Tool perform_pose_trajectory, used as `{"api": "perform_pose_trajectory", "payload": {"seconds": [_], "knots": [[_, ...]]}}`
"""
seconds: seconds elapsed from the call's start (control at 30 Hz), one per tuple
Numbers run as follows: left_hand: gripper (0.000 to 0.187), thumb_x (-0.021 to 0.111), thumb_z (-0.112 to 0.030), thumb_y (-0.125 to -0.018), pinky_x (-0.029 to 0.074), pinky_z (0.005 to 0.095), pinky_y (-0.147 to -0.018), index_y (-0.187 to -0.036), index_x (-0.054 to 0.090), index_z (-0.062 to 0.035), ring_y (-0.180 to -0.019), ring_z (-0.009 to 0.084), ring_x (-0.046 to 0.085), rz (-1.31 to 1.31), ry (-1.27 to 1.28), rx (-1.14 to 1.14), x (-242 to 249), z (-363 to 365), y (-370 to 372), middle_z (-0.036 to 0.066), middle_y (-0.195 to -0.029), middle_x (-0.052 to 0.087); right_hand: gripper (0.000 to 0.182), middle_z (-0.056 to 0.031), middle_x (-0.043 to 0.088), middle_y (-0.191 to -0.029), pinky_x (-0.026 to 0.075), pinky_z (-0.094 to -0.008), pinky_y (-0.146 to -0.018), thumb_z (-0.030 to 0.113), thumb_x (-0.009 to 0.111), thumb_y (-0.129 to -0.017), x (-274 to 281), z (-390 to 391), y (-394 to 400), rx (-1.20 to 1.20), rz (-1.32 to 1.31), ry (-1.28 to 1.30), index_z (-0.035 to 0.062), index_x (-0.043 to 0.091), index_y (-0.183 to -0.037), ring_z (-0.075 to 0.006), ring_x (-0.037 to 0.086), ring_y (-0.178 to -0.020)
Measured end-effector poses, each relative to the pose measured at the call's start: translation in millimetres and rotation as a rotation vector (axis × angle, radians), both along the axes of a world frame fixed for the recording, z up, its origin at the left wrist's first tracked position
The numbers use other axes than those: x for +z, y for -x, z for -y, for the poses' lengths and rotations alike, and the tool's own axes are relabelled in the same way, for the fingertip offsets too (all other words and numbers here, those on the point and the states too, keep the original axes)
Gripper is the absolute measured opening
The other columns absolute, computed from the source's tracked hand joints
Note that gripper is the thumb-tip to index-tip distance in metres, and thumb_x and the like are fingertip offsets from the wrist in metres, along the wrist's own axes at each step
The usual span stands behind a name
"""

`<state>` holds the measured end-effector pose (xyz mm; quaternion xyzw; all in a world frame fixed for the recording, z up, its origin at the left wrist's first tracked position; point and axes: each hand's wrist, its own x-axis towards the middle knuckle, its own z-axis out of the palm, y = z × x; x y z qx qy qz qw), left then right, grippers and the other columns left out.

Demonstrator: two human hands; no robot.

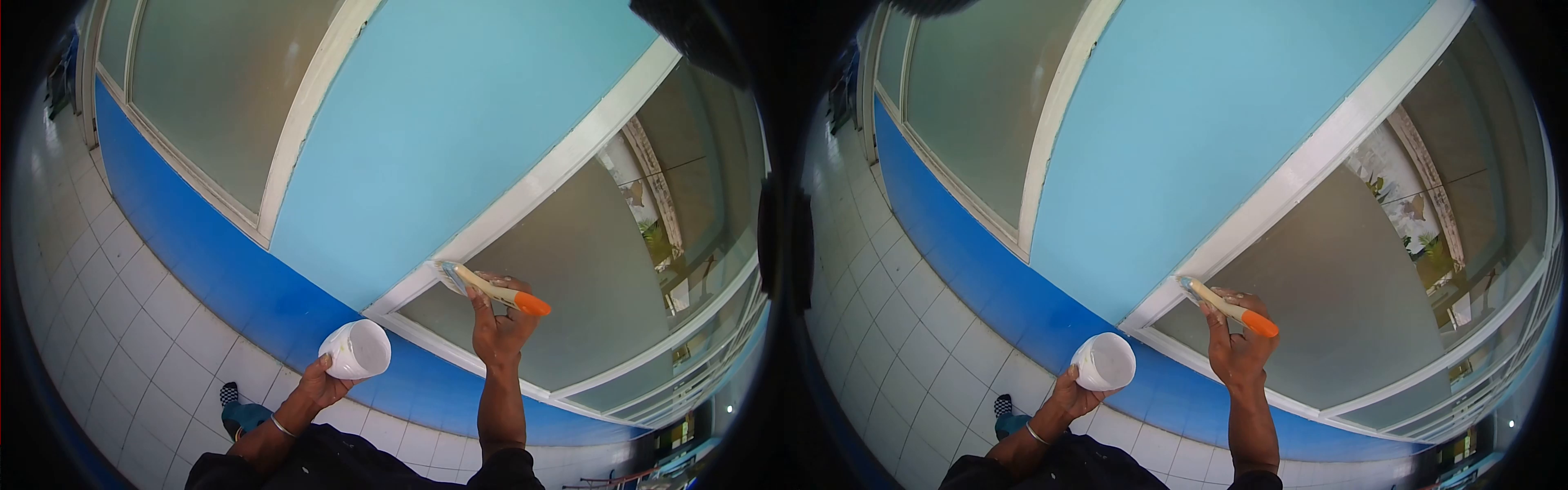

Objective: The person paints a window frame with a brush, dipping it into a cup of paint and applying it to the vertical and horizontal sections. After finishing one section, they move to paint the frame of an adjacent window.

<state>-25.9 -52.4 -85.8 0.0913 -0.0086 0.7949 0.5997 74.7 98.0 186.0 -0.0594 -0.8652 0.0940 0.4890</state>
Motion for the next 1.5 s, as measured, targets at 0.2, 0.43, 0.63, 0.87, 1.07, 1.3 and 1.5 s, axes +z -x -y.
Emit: {"api": "perform_pose_trajectory", "payload": {"seconds": [0.2, 0.43, 0.63, 0.87, 1.07, 1.3, 1.5], "knots": [[0.102, 0.087, -0.046, -0.072, 0.039, 0.0535, -0.116, -0.150, 0.032, -0.0089, -0.136, 0.0340, 0.048, 0.003, 0.013, 0.023, 1.6, 5.7, 3.9, 0.017, -0.146, 0.046, 0.031, -0.0175, 0.071, -0.098, 0.059, -0.0371, -0.081, -0.006, 0.076, -0.083, 20.5, 0.0, -8.0, 0.001, -0.171, -0.045, 0.0026, 0.056, -0.106, -0.0258, 0.072, -0.094], [0.096, 0.083, -0.041, -0.077, 0.038, 0.0537, -0.117, -0.150, 0.032, -0.0060, -0.135, 0.0343, 0.049, 0.015, -0.035, 0.032, 2.9, 8.5, 5.0, 0.016, -0.144, 0.048, 0.028, -0.0159, 0.071, -0.093, 0.059, -0.0358, -0.079, -0.006, 0.077, -0.082, 12.3, 13.5, -14.0, -0.002, 0.017, 0.012, 0.0015, 0.058, -0.102, -0.0268, 0.074, -0.091], [0.095, 0.083, -0.040, -0.077, 0.037, 0.0537, -0.117, -0.149, 0.032, -0.0059, -0.136, 0.0342, 0.049, 0.019, -0.058, 0.019, 3.9, 9.2, 3.0, 0.016, -0.144, 0.048, 0.027, -0.0170, 0.073, -0.094, 0.058, -0.0353, -0.078, -0.005, 0.077, -0.082, 8.7, -1.6, -5.3, -0.024, 0.027, 0.012, 0.0010, 0.059, -0.101, -0.0268, 0.074, -0.090], [0.096, 0.084, -0.041, -0.077, 0.038, 0.0542, -0.117, -0.150, 0.031, -0.0054, -0.135, 0.0340, 0.049, 0.014, -0.053, 0.027, 3.9, 10.5, 3.1, 0.016, -0.144, 0.048, 0.027, -0.0186, 0.073, -0.095, 0.057, -0.0344, -0.079, -0.004, 0.077, -0.083, 30.2, -7.0, -1.5, -0.040, -0.045, -0.032, 0.0008, 0.059, -0.102, -0.0254, 0.073, -0.089], [0.097, 0.083, -0.041, -0.077, 0.037, 0.0547, -0.117, -0.150, 0.031, -0.0056, -0.135, 0.0346, 0.049, 0.007, -0.052, 0.032, 5.9, 14.5, 4.9, 0.016, -0.145, 0.047, 0.026, -0.0185, 0.073, -0.095, 0.057, -0.0339, -0.079, -0.002, 0.078, -0.083, 47.0, -6.2, -0.3, -0.068, -0.071, -0.033, 0.0006, 0.059, -0.101, -0.0250, 0.073, -0.088], [0.098, 0.083, -0.041, -0.076, 0.037, 0.0554, -0.117, -0.150, 0.031, -0.0055, -0.136, 0.0352, 0.049, 0.008, -0.048, 0.031, 4.2, 13.9, 6.2, 0.017, -0.145, 0.047, 0.027, -0.0170, 0.072, -0.095, 0.057, -0.0339, -0.080, -0.002, 0.079, -0.083, 68.4, -2.7, 2.5, -0.074, -0.108, -0.096, 0.0004, 0.059, -0.101, -0.0247, 0.072, -0.090], [0.098, 0.084, -0.042, -0.076, 0.037, 0.0551, -0.117, -0.150, 0.031, -0.0049, -0.135, 0.0348, 0.049, 0.016, -0.053, 0.041, 6.3, 14.2, 7.3, 0.017, -0.145, 0.047, 0.032, -0.0165, 0.068, -0.100, 0.055, -0.0360, -0.091, -0.008, 0.074, -0.084, 71.4, 12.3, -7.3, 0.039, -0.266, 0.062, 0.0017, 0.053, -0.106, -0.0241, 0.068, -0.101]]}}
